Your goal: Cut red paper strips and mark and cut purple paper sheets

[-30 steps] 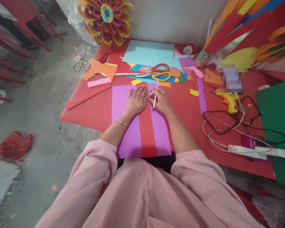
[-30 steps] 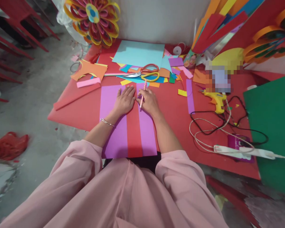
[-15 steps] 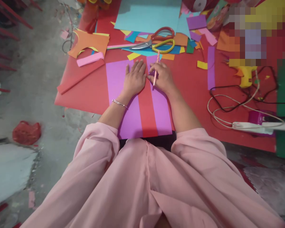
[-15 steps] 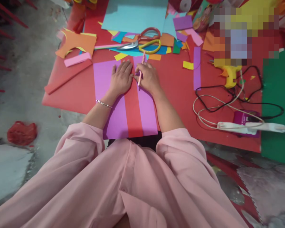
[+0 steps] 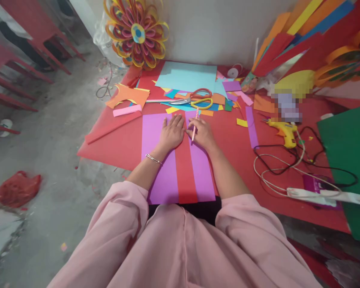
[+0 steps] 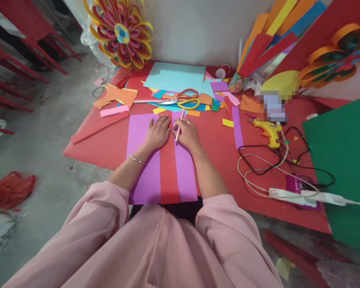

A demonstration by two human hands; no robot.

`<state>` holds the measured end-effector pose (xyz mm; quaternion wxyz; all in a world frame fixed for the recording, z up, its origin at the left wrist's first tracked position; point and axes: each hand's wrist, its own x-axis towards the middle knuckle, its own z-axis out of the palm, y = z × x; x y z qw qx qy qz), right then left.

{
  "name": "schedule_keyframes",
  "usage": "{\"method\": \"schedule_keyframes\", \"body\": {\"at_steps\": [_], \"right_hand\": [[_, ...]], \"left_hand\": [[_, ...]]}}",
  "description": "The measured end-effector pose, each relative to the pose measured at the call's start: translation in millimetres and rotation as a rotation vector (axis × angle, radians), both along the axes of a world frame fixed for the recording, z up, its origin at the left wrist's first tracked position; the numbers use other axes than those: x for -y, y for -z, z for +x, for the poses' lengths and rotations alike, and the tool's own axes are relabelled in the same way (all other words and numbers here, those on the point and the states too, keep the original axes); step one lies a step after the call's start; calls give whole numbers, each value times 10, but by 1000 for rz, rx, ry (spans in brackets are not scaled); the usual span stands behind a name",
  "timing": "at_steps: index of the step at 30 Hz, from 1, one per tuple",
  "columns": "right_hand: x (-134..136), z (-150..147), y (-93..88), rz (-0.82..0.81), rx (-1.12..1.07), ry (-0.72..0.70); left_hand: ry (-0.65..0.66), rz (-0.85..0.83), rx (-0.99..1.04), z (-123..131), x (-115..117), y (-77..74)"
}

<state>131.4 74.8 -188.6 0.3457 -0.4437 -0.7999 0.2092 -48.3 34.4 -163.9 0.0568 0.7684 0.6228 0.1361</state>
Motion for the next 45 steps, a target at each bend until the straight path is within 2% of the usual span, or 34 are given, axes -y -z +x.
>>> {"method": "schedule_keyframes", "body": {"at_steps": [45], "right_hand": [[17,-8,-8,2,14,13]], "left_hand": [[1,-16,-15,-4,9,-19]]}}
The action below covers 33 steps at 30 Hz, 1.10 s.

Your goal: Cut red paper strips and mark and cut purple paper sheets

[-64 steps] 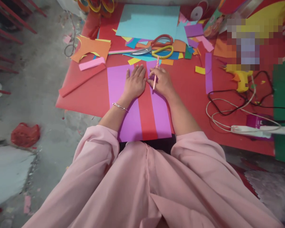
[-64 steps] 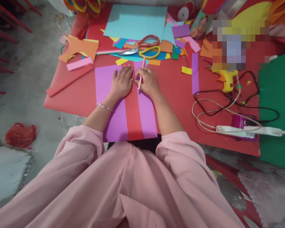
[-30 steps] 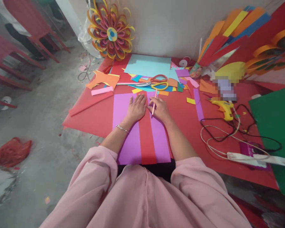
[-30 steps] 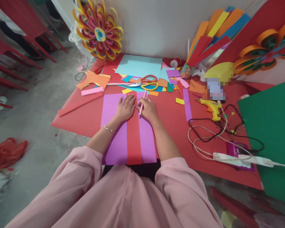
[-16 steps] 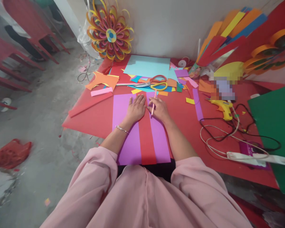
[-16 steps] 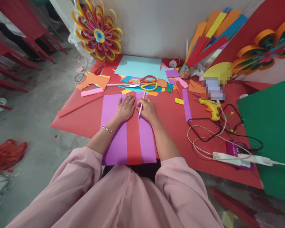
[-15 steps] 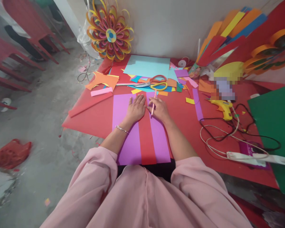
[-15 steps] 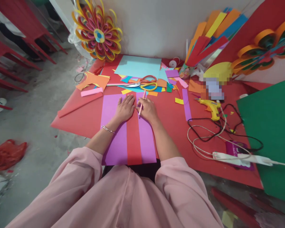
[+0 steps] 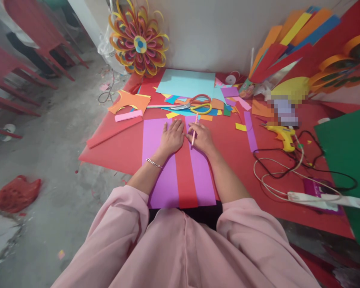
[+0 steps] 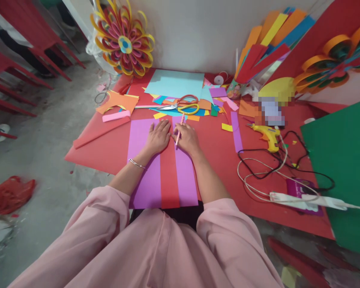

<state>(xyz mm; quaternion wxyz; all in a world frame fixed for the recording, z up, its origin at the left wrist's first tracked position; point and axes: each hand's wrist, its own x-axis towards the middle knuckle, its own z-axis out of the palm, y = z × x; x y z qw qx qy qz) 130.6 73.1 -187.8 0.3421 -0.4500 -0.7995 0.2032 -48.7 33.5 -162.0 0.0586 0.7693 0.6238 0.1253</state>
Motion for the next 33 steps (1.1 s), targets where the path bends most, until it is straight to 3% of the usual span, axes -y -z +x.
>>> {"method": "schedule_keyframes", "body": {"at_steps": [33], "right_hand": [[-13,9,11,12,13,-10]], "left_hand": [[0,0,-25,6,-8,4]]}}
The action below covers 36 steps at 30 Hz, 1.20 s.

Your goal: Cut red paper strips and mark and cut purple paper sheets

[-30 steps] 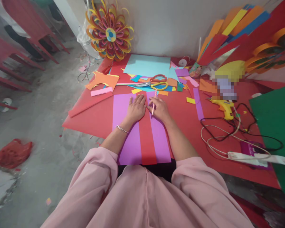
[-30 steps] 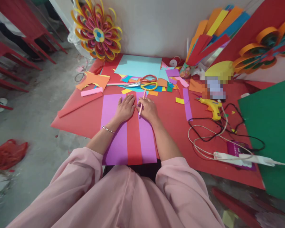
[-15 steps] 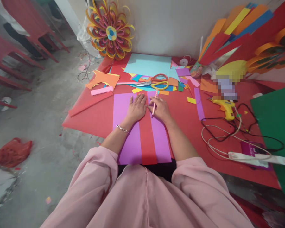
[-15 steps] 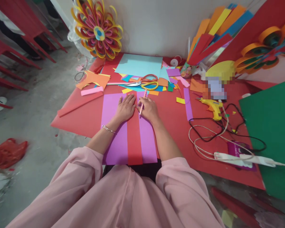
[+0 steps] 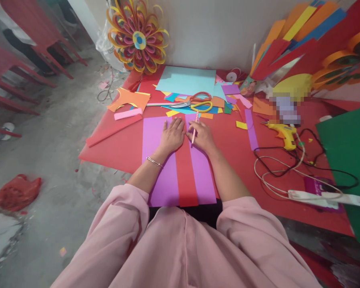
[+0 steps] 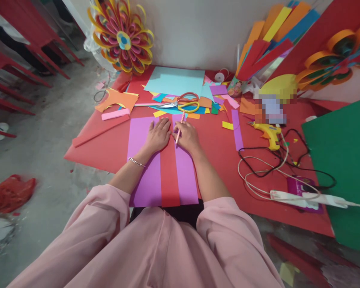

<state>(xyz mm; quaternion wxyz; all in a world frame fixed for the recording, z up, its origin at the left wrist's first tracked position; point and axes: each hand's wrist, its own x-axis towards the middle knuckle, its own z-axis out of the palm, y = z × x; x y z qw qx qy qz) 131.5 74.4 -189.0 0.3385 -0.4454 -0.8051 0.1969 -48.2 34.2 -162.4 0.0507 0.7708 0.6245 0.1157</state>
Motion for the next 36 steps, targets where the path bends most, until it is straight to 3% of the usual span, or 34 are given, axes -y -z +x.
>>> {"method": "schedule_keyframes", "body": {"at_steps": [36], "right_hand": [[-6,-3,-12,-22,14,-2]], "left_hand": [[-6,-1,14,10,8,-15]]}}
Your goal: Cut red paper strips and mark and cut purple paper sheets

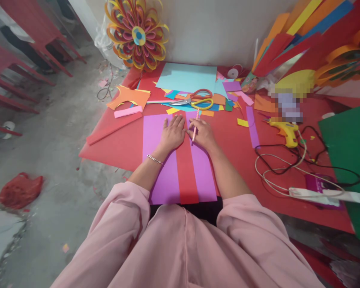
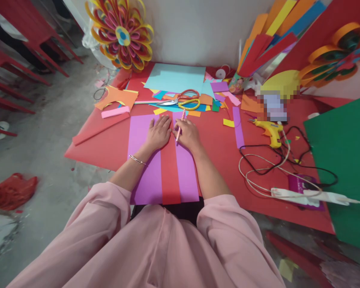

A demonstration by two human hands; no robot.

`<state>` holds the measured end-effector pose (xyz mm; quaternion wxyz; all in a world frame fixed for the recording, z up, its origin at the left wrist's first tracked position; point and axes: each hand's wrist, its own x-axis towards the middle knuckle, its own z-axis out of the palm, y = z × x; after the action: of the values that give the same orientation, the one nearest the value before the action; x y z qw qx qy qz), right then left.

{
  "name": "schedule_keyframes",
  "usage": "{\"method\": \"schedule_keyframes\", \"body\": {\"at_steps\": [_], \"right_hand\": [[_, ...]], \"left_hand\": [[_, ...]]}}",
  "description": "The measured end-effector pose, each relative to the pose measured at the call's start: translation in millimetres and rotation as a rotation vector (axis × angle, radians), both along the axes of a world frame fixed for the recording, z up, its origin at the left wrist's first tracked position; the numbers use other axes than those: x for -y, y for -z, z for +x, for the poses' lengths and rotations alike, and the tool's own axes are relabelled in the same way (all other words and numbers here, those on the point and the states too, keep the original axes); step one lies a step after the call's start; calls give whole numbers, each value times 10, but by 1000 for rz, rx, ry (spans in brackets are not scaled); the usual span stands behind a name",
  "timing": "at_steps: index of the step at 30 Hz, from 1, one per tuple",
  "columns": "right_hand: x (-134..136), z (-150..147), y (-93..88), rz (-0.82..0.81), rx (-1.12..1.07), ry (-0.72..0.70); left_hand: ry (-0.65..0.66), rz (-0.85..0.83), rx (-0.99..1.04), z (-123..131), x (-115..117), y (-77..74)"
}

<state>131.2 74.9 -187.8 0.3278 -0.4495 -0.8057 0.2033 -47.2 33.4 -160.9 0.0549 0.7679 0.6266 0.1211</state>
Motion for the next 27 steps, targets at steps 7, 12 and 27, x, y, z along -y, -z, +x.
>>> {"method": "schedule_keyframes", "body": {"at_steps": [7,12,27], "right_hand": [[-4,-8,21,9,-3,14],[12,-11,3,4,-7,9],[-172,25,272,23,-67,-67]], "left_hand": [[1,4,17,-3,3,1],[3,-1,28,-6,-2,3],[-30,-83,160,-57,-101,107]]}}
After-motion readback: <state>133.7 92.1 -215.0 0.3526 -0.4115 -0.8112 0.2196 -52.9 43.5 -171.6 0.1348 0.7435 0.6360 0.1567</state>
